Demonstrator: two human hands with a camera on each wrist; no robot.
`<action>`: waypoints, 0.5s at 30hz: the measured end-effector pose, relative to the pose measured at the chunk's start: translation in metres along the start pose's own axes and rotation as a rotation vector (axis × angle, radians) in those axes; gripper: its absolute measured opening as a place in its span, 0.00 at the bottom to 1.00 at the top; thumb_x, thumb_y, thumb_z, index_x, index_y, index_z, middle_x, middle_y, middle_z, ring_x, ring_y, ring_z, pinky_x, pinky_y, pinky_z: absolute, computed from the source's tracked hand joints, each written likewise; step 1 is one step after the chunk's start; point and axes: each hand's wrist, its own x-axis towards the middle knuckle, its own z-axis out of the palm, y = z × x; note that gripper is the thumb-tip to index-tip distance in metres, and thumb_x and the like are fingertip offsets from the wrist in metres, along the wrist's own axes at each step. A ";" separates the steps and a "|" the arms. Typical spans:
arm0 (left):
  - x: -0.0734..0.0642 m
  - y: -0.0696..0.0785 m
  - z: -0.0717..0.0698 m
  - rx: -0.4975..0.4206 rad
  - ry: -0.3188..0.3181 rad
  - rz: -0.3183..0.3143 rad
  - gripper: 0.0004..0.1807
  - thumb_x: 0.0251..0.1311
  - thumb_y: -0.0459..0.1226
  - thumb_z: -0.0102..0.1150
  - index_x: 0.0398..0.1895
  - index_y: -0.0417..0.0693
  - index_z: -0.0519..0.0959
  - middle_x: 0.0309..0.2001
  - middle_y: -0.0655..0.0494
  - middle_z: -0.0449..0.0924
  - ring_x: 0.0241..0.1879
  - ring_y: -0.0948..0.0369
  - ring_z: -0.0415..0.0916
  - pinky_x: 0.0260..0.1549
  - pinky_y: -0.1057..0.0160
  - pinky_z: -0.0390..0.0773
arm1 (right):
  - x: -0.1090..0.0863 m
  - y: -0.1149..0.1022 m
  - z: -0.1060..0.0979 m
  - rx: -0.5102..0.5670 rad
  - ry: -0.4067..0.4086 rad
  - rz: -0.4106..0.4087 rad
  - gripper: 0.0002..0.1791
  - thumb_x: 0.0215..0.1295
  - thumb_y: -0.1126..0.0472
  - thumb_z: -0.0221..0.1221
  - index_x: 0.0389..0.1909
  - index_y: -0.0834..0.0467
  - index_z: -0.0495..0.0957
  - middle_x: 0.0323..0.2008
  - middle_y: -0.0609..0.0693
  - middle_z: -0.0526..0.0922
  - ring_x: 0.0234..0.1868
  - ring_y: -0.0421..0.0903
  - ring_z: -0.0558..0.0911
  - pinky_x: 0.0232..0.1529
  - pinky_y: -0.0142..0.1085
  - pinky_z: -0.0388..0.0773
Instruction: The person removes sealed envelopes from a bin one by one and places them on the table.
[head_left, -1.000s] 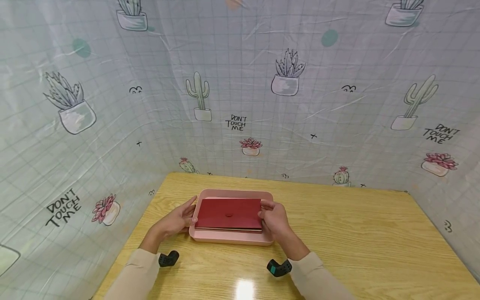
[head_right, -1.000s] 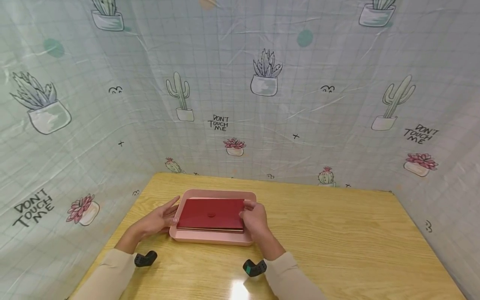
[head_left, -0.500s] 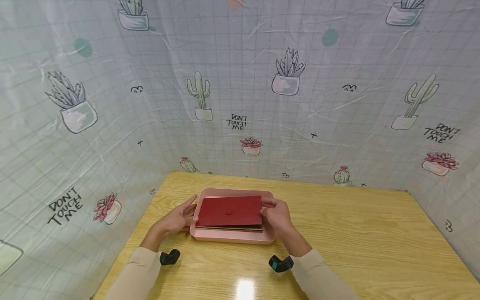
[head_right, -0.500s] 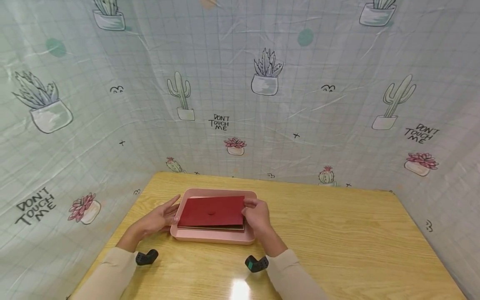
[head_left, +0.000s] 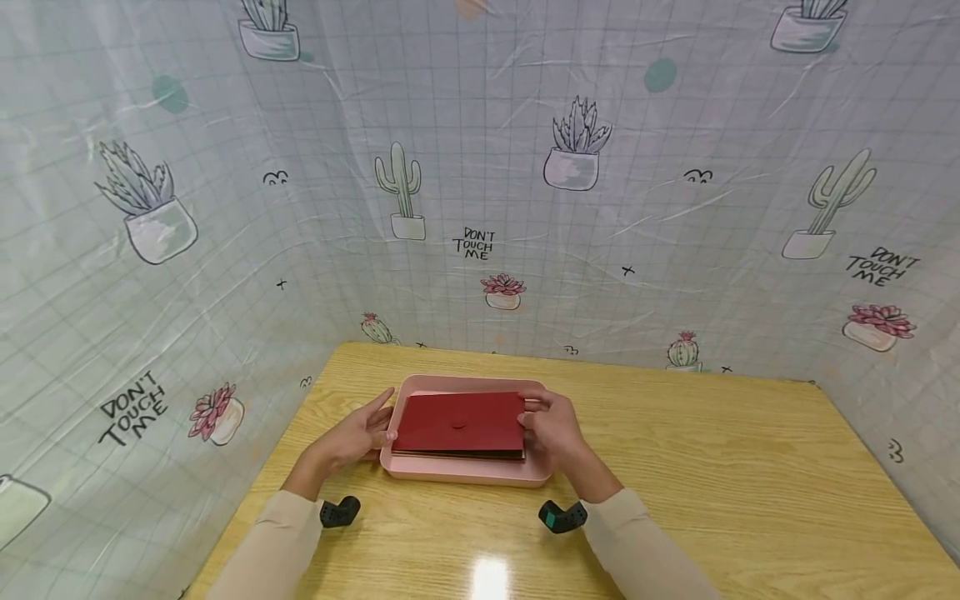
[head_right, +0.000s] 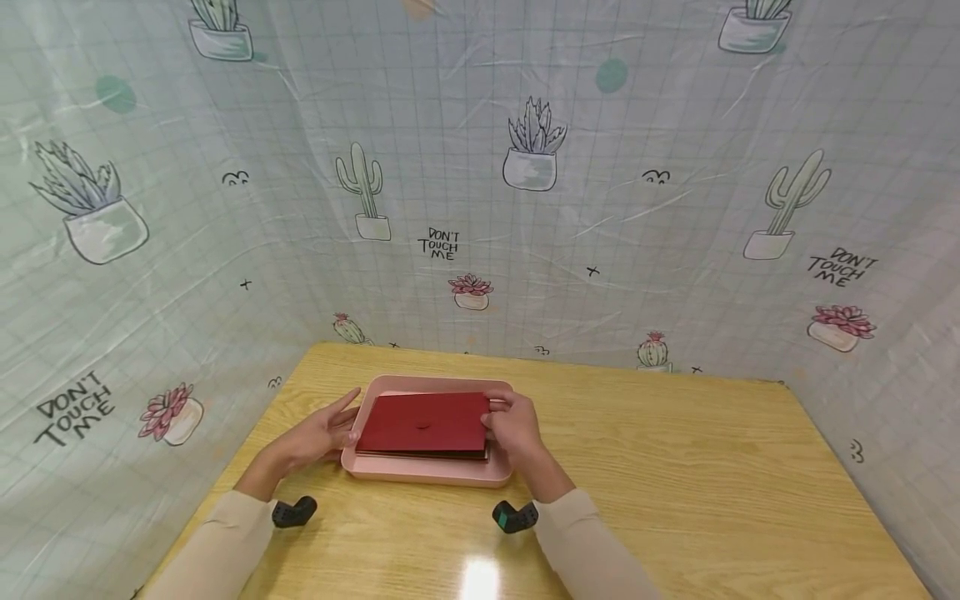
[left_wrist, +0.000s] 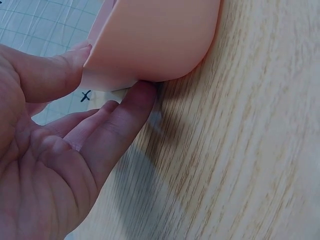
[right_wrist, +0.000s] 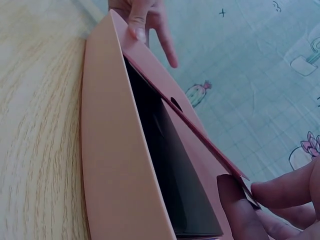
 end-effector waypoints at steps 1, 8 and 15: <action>0.000 0.000 0.000 -0.001 0.000 0.000 0.48 0.75 0.29 0.53 0.87 0.52 0.35 0.83 0.30 0.39 0.80 0.33 0.49 0.67 0.35 0.72 | 0.000 0.000 0.000 -0.010 -0.002 0.001 0.25 0.68 0.75 0.58 0.66 0.63 0.78 0.60 0.66 0.81 0.43 0.49 0.86 0.37 0.36 0.86; 0.000 0.001 0.000 0.009 0.006 -0.002 0.48 0.75 0.31 0.54 0.87 0.53 0.35 0.84 0.31 0.40 0.80 0.34 0.49 0.68 0.35 0.71 | 0.004 -0.002 0.000 0.011 -0.009 0.019 0.23 0.67 0.75 0.59 0.63 0.65 0.80 0.58 0.66 0.80 0.37 0.46 0.83 0.28 0.31 0.80; 0.000 -0.001 -0.001 0.006 -0.001 0.001 0.47 0.76 0.30 0.52 0.87 0.52 0.34 0.84 0.32 0.37 0.81 0.35 0.46 0.68 0.36 0.70 | 0.005 -0.004 -0.001 0.042 -0.024 0.034 0.23 0.66 0.76 0.59 0.62 0.66 0.80 0.56 0.65 0.80 0.36 0.45 0.81 0.28 0.31 0.79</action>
